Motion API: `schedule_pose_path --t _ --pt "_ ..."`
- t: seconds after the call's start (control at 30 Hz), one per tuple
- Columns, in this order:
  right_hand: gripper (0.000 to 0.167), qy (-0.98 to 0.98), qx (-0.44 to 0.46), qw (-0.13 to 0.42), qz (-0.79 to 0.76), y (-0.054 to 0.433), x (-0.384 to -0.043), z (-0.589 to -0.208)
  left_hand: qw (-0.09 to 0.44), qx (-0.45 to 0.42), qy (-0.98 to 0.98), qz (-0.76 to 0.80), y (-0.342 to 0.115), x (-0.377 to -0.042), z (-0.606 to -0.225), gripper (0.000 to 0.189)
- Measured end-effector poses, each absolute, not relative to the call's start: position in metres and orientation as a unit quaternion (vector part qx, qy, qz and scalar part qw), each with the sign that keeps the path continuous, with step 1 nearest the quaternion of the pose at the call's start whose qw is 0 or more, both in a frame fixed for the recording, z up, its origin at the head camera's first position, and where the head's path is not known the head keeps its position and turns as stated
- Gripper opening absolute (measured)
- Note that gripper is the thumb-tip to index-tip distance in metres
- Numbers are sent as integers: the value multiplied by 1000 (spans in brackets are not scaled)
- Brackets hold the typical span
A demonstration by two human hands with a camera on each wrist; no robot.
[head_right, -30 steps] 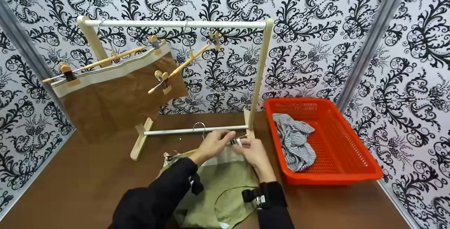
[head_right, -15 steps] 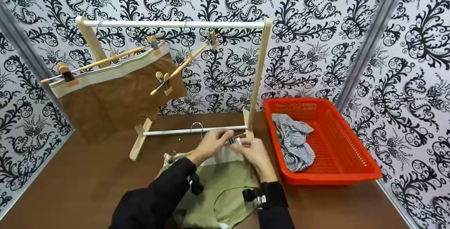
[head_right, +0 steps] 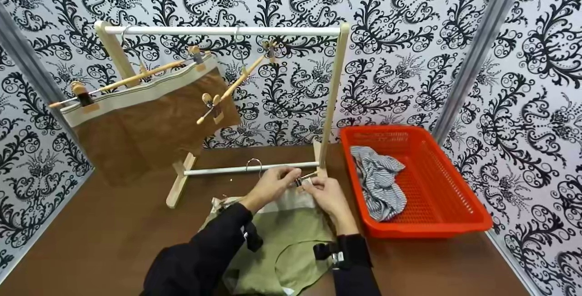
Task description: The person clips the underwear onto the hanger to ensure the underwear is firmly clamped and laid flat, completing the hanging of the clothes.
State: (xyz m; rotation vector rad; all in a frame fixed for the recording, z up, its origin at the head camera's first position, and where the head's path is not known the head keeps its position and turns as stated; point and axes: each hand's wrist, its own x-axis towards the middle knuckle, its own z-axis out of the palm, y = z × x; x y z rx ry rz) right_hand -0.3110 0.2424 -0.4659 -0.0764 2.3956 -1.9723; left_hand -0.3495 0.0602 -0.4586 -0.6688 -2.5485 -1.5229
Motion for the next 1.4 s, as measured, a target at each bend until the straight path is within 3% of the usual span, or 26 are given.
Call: schedule_pose_path --t 0.27,0.6,1.03,1.4 --pt "28 777 -23 41 -628 250 -311 -465 35 -207 -840 -500 57 -353 -453 28" --pt "28 736 -130 134 -651 264 -305 -466 44 -213 -826 -520 53 -355 -447 25" --pt "29 751 -109 54 -649 260 -308 -463 28 -226 -791 -567 51 -355 -448 22" --pt "31 759 -97 52 -641 261 -306 -459 43 -239 -776 -581 48 -353 -447 22"
